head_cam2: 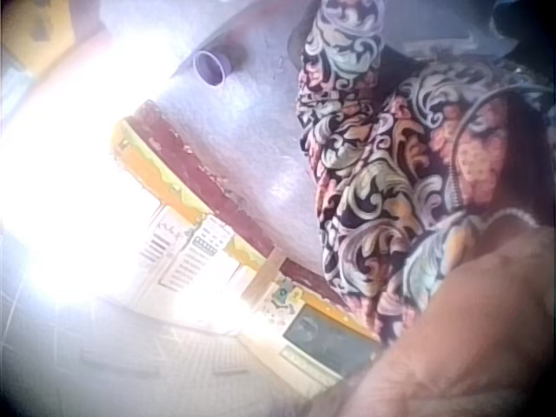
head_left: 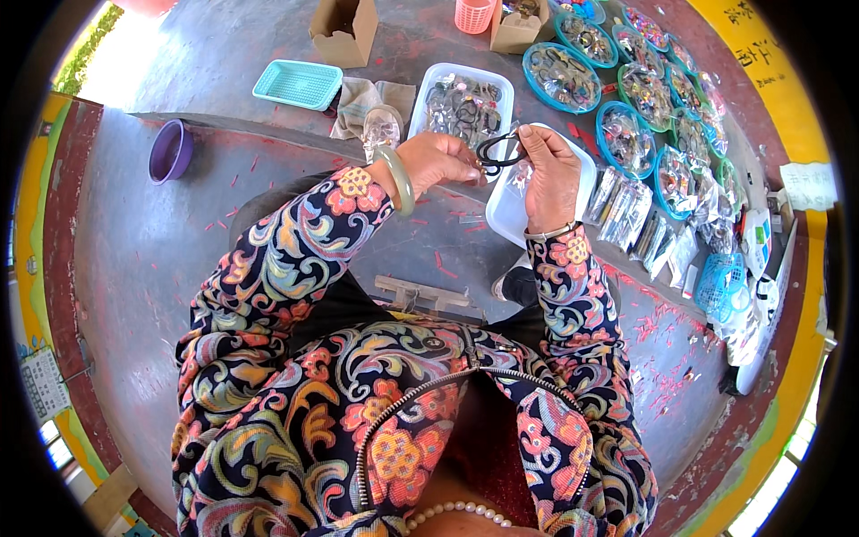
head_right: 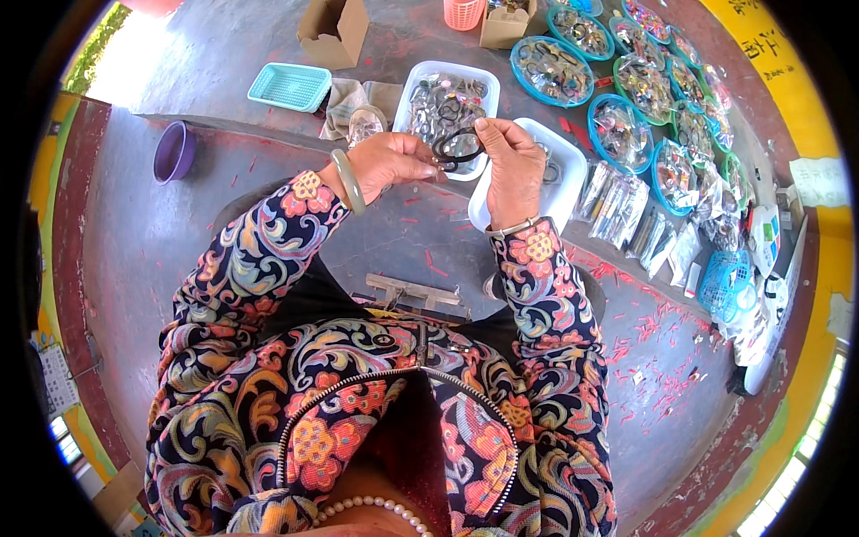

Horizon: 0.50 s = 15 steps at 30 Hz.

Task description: The person sits at a table and repeatedly picks up small hair accessories from a white tray. They place each item into a clear plastic bag, seal it, and then place the packaged item into a second white tray. The process is repeated continuously for various hair clips and bands.

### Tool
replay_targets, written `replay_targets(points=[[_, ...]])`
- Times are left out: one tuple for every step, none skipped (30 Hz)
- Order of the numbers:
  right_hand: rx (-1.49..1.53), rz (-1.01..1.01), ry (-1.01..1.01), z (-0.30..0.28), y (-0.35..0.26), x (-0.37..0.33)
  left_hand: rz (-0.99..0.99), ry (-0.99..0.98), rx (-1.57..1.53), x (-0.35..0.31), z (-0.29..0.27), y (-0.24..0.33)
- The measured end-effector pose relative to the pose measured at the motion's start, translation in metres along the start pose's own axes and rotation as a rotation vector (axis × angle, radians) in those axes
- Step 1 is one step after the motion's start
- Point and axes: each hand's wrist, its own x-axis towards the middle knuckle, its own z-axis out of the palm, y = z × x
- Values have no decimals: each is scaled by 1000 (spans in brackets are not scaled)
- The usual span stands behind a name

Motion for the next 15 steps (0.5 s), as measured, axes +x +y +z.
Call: replay_targets(points=[[1, -1, -2, -1, 0, 0, -7, 5, -8, 0, 1, 1], [-3, -4, 0, -1, 1, 0, -15, 9, -16, -1, 1, 2], [-5, -6, -1, -1, 1, 0, -37, 20, -13, -2, 3, 4], [-7, -8, -1, -1, 2, 0, -59, 30, -11, -4, 5, 7], [-9, -10, 5, -1, 2, 0, -81, 40, -8, -5, 6, 8], [-12, -11, 10, 0, 3, -1, -89, 44, -18, -5, 6, 8], [-15, -13, 14, 1, 3, -1, -97, 48, -27, -5, 5, 8], [-20, -10, 16, 2, 4, -1, -105, 52, -36, -5, 4, 7], [-26, -8, 22, 2, 4, -2, -86, 43, -35, -4, 4, 6], [-33, -7, 28, 2, 4, -2, -67, 33, -33, -3, 3, 5], [-27, -1, 26, 2, 4, -3, -48, 23, -31, -2, 2, 3], [-19, 7, 23, 4, 3, -4, -49, 43, -41, -2, 2, 3], [-11, 15, 20, 5, 2, -4, -49, 64, -50, -1, 2, 3], [-32, 30, -10, 4, 1, -3, -50, 84, -59, -1, 2, 3], [-54, 44, -44, 1, 2, -1, -24, 88, -3, 0, 0, 2]])
